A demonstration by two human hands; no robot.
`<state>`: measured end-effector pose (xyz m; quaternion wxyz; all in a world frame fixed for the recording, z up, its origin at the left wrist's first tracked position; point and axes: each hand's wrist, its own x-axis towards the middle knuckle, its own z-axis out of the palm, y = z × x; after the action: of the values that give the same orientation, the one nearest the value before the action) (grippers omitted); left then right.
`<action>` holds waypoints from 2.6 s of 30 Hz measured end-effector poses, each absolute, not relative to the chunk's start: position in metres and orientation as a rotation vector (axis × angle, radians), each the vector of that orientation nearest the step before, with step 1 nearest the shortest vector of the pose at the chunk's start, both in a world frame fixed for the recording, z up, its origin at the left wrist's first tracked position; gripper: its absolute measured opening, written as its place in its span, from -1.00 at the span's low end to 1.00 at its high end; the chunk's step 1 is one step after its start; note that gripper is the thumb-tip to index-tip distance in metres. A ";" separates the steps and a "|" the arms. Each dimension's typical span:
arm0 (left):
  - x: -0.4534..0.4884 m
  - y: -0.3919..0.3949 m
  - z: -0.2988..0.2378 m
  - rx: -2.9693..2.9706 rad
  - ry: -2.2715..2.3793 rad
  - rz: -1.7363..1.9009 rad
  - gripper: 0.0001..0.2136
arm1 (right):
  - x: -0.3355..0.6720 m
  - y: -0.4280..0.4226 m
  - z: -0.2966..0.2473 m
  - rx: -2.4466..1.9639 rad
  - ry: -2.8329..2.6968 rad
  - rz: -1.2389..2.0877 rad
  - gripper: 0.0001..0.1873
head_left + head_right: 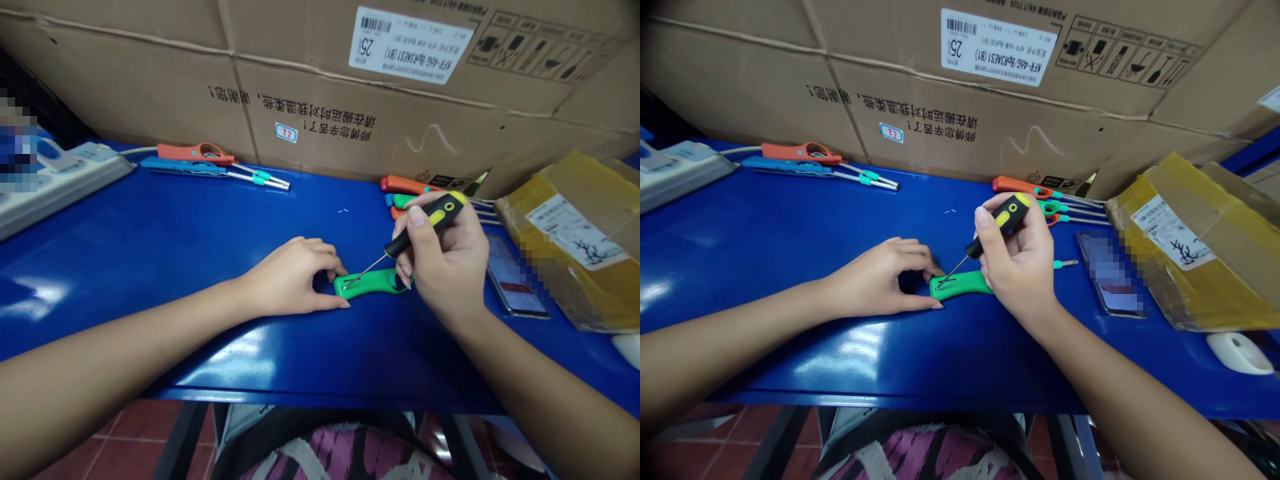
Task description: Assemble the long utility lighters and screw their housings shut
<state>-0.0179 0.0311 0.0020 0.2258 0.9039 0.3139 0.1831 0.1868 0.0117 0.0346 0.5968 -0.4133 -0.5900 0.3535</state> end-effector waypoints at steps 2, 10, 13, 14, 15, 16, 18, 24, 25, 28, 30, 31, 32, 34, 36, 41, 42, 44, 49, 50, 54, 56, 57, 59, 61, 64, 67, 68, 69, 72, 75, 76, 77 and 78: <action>-0.018 0.031 0.001 2.489 0.861 0.513 -0.69 | 0.188 0.014 0.033 -0.934 -1.380 0.801 -0.81; -0.018 0.032 0.000 2.491 0.869 0.497 -0.69 | 0.190 0.019 0.025 -0.858 -1.434 0.773 -0.85; -0.017 0.032 0.000 2.489 0.866 0.505 -0.69 | 0.190 0.019 0.024 -0.842 -1.448 0.773 -0.89; -0.017 0.032 0.000 2.488 0.866 0.507 -0.69 | 0.190 0.019 0.024 -0.839 -1.454 0.767 -0.89; -0.017 0.032 0.000 2.488 0.865 0.508 -0.69 | 0.190 0.019 0.023 -0.835 -1.458 0.757 -0.90; -0.017 0.032 0.000 2.489 0.866 0.510 -0.69 | 0.190 0.018 0.023 -0.833 -1.461 0.743 -0.90; -0.017 0.032 -0.001 2.491 0.865 0.510 -0.69 | 0.190 0.017 0.024 -0.838 -1.461 0.712 -0.88; -0.018 0.031 0.000 2.497 0.864 0.516 -0.70 | 0.189 0.013 0.024 -0.864 -1.497 0.660 -0.84; -0.018 0.031 0.000 2.498 0.865 0.514 -0.70 | 0.189 0.013 0.024 -0.864 -1.504 0.656 -0.84; -0.018 0.030 0.000 2.504 0.872 0.511 -0.69 | 0.188 0.012 0.023 -0.857 -1.517 0.648 -0.86; -0.017 0.030 0.000 2.506 0.876 0.512 -0.69 | 0.188 0.012 0.024 -0.849 -1.532 0.649 -0.87; -0.017 0.030 0.000 2.506 0.877 0.512 -0.69 | 0.187 0.011 0.025 -0.840 -1.540 0.651 -0.88; -0.017 0.031 -0.001 2.504 0.878 0.512 -0.69 | 0.187 0.011 0.026 -0.828 -1.550 0.657 -0.88; -0.017 0.031 -0.001 2.500 0.877 0.513 -0.70 | 0.186 0.009 0.028 -0.803 -1.573 0.676 -0.82; -0.017 0.031 -0.001 2.498 0.878 0.512 -0.70 | 0.188 0.009 0.031 -0.778 -1.607 0.690 -0.69; -0.017 0.031 0.000 2.494 0.884 0.509 -0.71 | 0.200 0.010 0.037 -0.744 -1.726 0.921 -0.62; -0.017 0.031 0.000 2.492 0.885 0.510 -0.72 | 0.203 0.010 0.038 -0.738 -1.762 0.980 -0.62; -0.017 0.031 0.000 2.488 0.885 0.515 -0.72 | 0.208 0.011 0.041 -0.745 -1.840 0.962 -0.57; -0.017 0.031 0.000 2.484 0.884 0.526 -0.71 | 0.214 0.012 0.040 -0.815 -1.893 0.236 -0.49; -0.017 0.031 0.000 2.484 0.884 0.524 -0.71 | 0.215 0.012 0.039 -0.810 -1.898 0.217 -0.46; -0.016 0.030 0.001 2.477 0.875 0.522 -0.72 | 0.214 0.011 0.039 -0.758 -1.935 0.604 -0.40; -0.016 0.030 0.001 2.477 0.870 0.528 -0.72 | 0.214 0.011 0.039 -0.750 -1.918 0.619 -0.45; -0.016 0.030 0.001 2.480 0.870 0.528 -0.72 | 0.214 0.012 0.038 -0.749 -1.903 0.533 -0.48; -0.016 0.029 0.001 2.485 0.879 0.516 -0.72 | 0.214 0.014 0.036 -0.751 -1.859 0.280 -0.53; -0.016 0.028 0.001 2.489 0.886 0.500 -0.73 | 0.214 0.015 0.033 -0.737 -1.820 0.168 -0.53; -0.016 0.027 0.002 2.492 0.894 0.491 -0.73 | 0.214 0.015 0.031 -0.743 -1.806 0.372 -0.51; -0.016 0.026 0.003 2.502 0.904 0.486 -0.72 | 0.216 0.016 0.031 -0.751 -1.831 0.441 -0.52; -0.016 0.026 0.003 2.508 0.907 0.486 -0.72 | 0.217 0.017 0.032 -0.740 -1.832 0.356 -0.55; -0.016 0.025 0.003 2.515 0.909 0.486 -0.72 | 0.217 0.018 0.032 -0.731 -1.827 0.247 -0.60; -0.017 0.025 0.003 2.522 0.909 0.487 -0.72 | 0.218 0.019 0.030 -0.698 -1.804 0.060 -0.65; -0.017 0.025 0.004 2.512 0.908 0.482 -0.72 | 0.215 0.016 0.027 -0.712 -1.815 0.318 -0.54; -0.017 0.025 0.004 2.510 0.909 0.482 -0.72 | 0.214 0.014 0.027 -0.682 -1.828 0.364 -0.50; -0.017 0.025 0.004 2.511 0.910 0.481 -0.72 | 0.213 0.013 0.027 -0.691 -1.841 0.367 -0.49; -0.016 0.025 0.004 2.513 0.911 0.483 -0.71 | 0.213 0.012 0.028 -0.686 -1.855 0.311 -0.49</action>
<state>-0.0164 0.0252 0.0040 0.2108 0.9044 0.3278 0.1737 0.2133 0.0123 0.0276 0.5396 -0.2887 -0.7800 0.1307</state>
